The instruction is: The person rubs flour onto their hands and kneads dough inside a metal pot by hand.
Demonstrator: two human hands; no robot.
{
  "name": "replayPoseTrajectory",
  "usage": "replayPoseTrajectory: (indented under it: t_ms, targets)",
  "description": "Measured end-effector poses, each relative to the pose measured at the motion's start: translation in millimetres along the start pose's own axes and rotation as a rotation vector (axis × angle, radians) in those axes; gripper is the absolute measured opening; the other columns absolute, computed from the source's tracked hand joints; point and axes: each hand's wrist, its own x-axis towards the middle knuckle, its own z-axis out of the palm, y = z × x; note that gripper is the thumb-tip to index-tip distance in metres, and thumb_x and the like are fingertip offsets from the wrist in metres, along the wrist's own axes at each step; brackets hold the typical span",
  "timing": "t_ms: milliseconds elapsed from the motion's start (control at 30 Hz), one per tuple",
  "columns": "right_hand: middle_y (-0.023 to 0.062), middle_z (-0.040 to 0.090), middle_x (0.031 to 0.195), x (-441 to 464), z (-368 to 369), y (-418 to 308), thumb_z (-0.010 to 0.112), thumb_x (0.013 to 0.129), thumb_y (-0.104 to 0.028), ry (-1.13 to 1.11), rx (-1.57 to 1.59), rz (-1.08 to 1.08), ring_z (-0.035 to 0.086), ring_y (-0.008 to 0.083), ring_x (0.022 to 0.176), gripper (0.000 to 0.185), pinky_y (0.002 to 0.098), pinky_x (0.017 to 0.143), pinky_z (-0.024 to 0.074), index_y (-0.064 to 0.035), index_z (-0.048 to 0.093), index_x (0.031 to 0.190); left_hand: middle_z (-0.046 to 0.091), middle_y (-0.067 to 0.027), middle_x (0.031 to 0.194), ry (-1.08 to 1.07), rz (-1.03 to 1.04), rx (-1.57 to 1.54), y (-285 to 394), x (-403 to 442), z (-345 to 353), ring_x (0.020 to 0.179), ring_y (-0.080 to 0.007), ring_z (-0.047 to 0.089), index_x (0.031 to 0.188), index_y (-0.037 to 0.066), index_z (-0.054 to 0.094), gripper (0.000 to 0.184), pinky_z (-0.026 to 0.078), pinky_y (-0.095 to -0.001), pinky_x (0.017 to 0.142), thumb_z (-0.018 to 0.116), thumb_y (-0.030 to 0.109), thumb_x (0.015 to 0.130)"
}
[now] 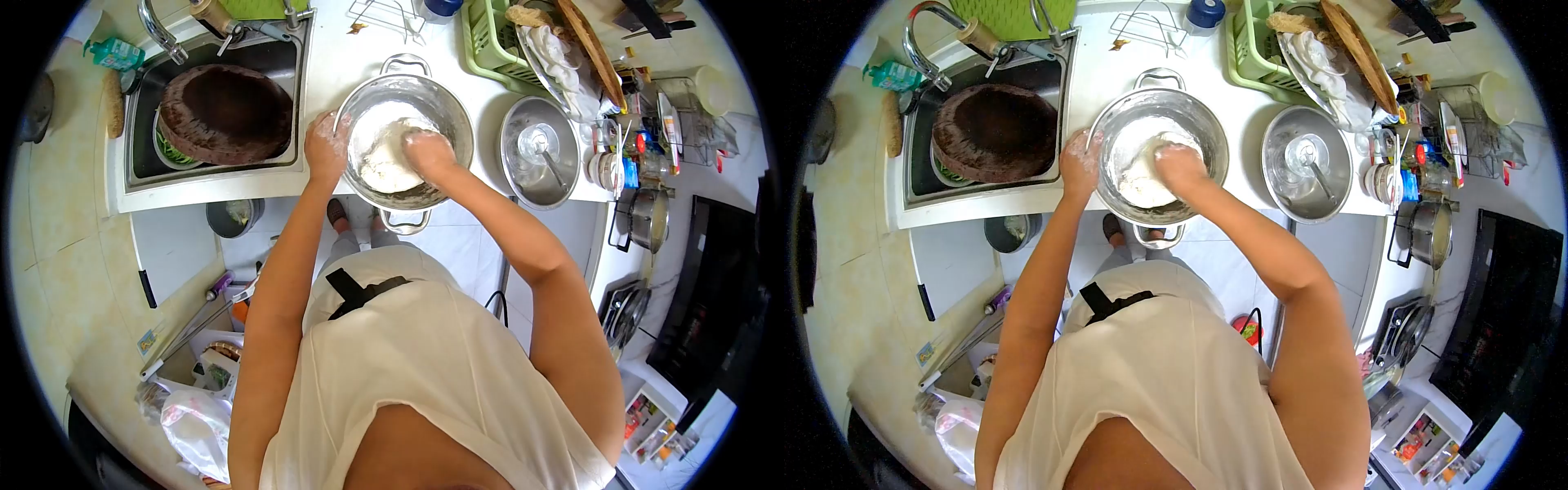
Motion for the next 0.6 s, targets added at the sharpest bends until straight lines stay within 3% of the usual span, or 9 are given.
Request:
replayPoseTrajectory:
  t_ms: [100,267,367,467,567,600]
  targets:
    - [0.0167,0.069,0.091,-6,27,11,0.054,0.080,-0.010,-0.040,-0.025,0.063,0.068,0.0280,0.087,0.018,0.0390,0.072,0.0552,-0.0034,0.070,0.085,0.064,-0.0205,0.103,-0.045,-0.059,-0.033,-2,-1,1,0.096,-0.0380,0.058,0.096,-0.003,0.066,0.030,0.045,-0.0425,0.087,0.056,0.025,0.090]
    - [0.0100,0.070,0.086,20,43,10,0.055,0.080,-0.012,0.038,-0.080,0.069,0.069,0.0227,0.081,0.017,0.0352,0.066,0.0543,-0.0087,0.072,0.080,0.062,-0.0232,0.101,0.057,-0.015,0.006,5,-17,-4,0.096,-0.0398,0.057,0.098,-0.004,0.064,0.026,0.044,-0.0433,0.087,0.056,0.020,0.090]
    - [0.0109,0.070,0.084,27,39,13,0.055,0.081,-0.014,0.055,-0.133,0.004,0.069,0.0241,0.080,0.017,0.0383,0.070,0.0540,-0.0084,0.071,0.080,0.060,-0.0244,0.104,0.113,-0.049,0.014,13,-46,-6,0.097,-0.0403,0.056,0.103,-0.005,0.061,0.027,0.044,-0.0441,0.087,0.058,0.018,0.089]
    - [0.0125,0.069,0.095,40,46,27,0.053,0.083,-0.014,-0.012,0.037,0.098,0.067,0.0285,0.086,0.019,0.0413,0.077,0.0523,-0.0056,0.068,0.092,0.056,-0.0256,0.112,0.052,-0.030,-0.007,12,-78,-26,0.100,-0.0399,0.055,0.110,-0.007,0.056,0.038,0.043,-0.0443,0.089,0.064,0.021,0.085]
    - [0.0149,0.067,0.098,17,-3,22,0.055,0.085,-0.020,0.165,0.410,0.103,0.064,0.0338,0.090,0.028,0.0433,0.080,0.0509,-0.0103,0.060,0.110,0.052,-0.0259,0.118,-0.017,-0.118,-0.113,4,-75,-41,0.105,-0.0389,0.053,0.117,-0.008,0.051,0.053,0.042,-0.0438,0.091,0.069,0.027,0.082]
    - [0.0166,0.063,0.110,25,-7,28,0.053,0.088,-0.024,0.065,0.470,0.209,0.061,0.0352,0.100,0.032,0.0444,0.087,0.0474,-0.0157,0.056,0.119,0.051,-0.0258,0.120,-0.028,-0.171,-0.154,3,-70,-45,0.107,-0.0386,0.052,0.120,-0.009,0.049,0.059,0.042,-0.0436,0.092,0.071,0.029,0.080]
